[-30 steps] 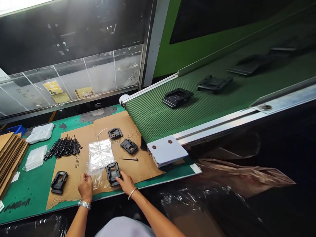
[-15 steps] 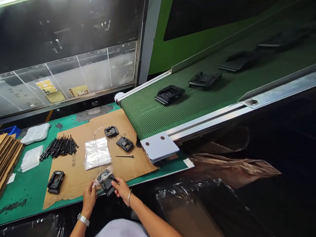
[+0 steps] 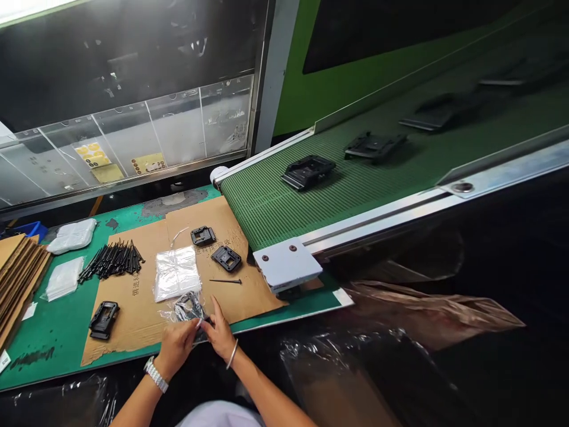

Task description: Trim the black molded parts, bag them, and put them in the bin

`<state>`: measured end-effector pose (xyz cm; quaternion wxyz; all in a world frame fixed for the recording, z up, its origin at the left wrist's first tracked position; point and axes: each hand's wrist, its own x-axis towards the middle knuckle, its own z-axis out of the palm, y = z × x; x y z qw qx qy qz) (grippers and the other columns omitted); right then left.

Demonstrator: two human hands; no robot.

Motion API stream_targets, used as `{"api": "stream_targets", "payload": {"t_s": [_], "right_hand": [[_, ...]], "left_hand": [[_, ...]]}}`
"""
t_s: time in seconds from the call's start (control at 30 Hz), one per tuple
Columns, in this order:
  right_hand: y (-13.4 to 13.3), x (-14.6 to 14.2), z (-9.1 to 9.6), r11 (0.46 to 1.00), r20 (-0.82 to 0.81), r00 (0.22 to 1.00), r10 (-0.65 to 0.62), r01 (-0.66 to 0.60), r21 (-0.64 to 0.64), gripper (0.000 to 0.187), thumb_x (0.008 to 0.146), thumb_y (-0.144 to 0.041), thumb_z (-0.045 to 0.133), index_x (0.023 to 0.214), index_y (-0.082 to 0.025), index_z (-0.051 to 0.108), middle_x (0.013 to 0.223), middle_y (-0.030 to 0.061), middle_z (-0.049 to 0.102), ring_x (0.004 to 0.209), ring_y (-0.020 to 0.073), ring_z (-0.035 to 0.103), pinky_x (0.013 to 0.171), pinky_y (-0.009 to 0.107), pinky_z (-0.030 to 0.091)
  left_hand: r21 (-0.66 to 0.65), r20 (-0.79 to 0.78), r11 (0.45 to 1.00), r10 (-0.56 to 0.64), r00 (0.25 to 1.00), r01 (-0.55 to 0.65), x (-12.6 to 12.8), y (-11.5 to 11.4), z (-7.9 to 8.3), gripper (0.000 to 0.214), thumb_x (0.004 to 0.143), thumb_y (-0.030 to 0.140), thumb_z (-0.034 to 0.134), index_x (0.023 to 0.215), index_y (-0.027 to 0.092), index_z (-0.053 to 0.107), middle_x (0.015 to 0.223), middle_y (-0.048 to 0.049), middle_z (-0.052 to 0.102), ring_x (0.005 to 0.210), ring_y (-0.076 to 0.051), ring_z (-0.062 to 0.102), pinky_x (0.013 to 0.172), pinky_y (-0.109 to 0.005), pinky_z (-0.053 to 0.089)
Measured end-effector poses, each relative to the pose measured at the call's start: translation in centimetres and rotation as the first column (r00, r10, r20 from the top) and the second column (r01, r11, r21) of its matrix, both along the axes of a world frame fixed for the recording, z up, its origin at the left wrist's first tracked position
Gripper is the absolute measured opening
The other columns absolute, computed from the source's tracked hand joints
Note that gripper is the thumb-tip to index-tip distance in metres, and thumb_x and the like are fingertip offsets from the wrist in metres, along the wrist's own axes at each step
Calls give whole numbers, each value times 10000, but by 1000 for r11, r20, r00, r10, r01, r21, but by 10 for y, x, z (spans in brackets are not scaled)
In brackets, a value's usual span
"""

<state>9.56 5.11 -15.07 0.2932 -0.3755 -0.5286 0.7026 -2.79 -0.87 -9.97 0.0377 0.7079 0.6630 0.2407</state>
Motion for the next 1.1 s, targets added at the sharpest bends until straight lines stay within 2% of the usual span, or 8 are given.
{"api": "stream_targets", "payload": {"t_s": [0.23, 0.43, 0.5, 0.57, 0.67, 0.8, 0.93, 1.1], "right_hand": [[-6, -2, 29, 970, -196, 959, -206, 174, -169, 605, 582, -422, 693, 1103, -207, 473, 942, 38, 586, 808, 165, 565, 647, 248, 458], [-8, 11, 54, 962, -106, 975, -195, 169, -214, 463, 596, -540, 637, 838, -166, 510, 525, -59, 440, 395, 60, 378, 350, 176, 278], [-12, 20, 64, 975, -97, 979, -178, 162, -155, 460, 610, -556, 622, 821, -170, 489, 505, -76, 392, 370, 42, 330, 336, 164, 240], [-19, 27, 76, 989, -83, 989, -123, 115, -93, 437, 645, -557, 594, 808, -170, 475, 520, -77, 390, 354, 31, 314, 331, 162, 229], [-34, 30, 92, 998, -103, 994, 29, -23, 64, 394, 658, -518, 605, 780, -161, 491, 569, -60, 434, 410, 42, 368, 386, 169, 297], [-52, 29, 97, 980, -9, 994, 112, -109, 167, 335, 701, -485, 560, 682, -158, 491, 528, -46, 470, 459, 70, 430, 432, 174, 339], [-60, 40, 85, 951, 220, 947, 233, -269, 153, 301, 792, -418, 411, 625, -172, 460, 473, -39, 487, 389, 72, 428, 400, 175, 326], [-54, 50, 80, 836, 347, 860, 373, -474, 277, 230, 783, -293, 419, 938, -162, 527, 696, 32, 624, 617, 143, 574, 629, 261, 452]], "left_hand": [[-72, 70, 986, -144, 987, 149, 50, -9, 44, 274, 845, 206, 356, 898, 171, 622, 605, -75, 637, 562, -177, 581, 516, -264, 370], [-179, 665, 980, 54, 745, 89, 72, -42, 39, 249, 772, 380, 479, 762, 224, 672, 570, -65, 616, 583, -194, 578, 561, -277, 419], [-234, 790, 933, 347, 506, -274, 61, -49, 34, 252, 700, 431, 561, 811, 226, 655, 686, -68, 632, 751, -228, 583, 680, -302, 441], [-374, 862, 758, 496, 100, -534, 50, -48, 36, 369, 647, 453, 597, 932, 219, 605, 818, -53, 632, 854, -228, 570, 740, -313, 441], [-547, 823, 755, 407, -396, -362, 43, -43, 52, 306, 644, 348, 612, 901, 181, 597, 852, -60, 643, 819, -224, 598, 729, -336, 463], [-613, 652, 750, 301, -696, -249, 41, -44, 73, 49, 665, 125, 565, 691, 146, 601, 644, -45, 656, 613, -189, 623, 688, -347, 494], [-641, 647, 658, 187, -739, -395, 29, -63, 68, 56, 682, 103, 548, 667, 141, 586, 606, -32, 654, 528, -160, 609, 666, -349, 506], [-511, 845, 526, 165, -508, -680, 34, -91, 44, 347, 651, 152, 631, 983, 224, 560, 835, -1, 666, 806, -174, 630, 811, -330, 464]]}}
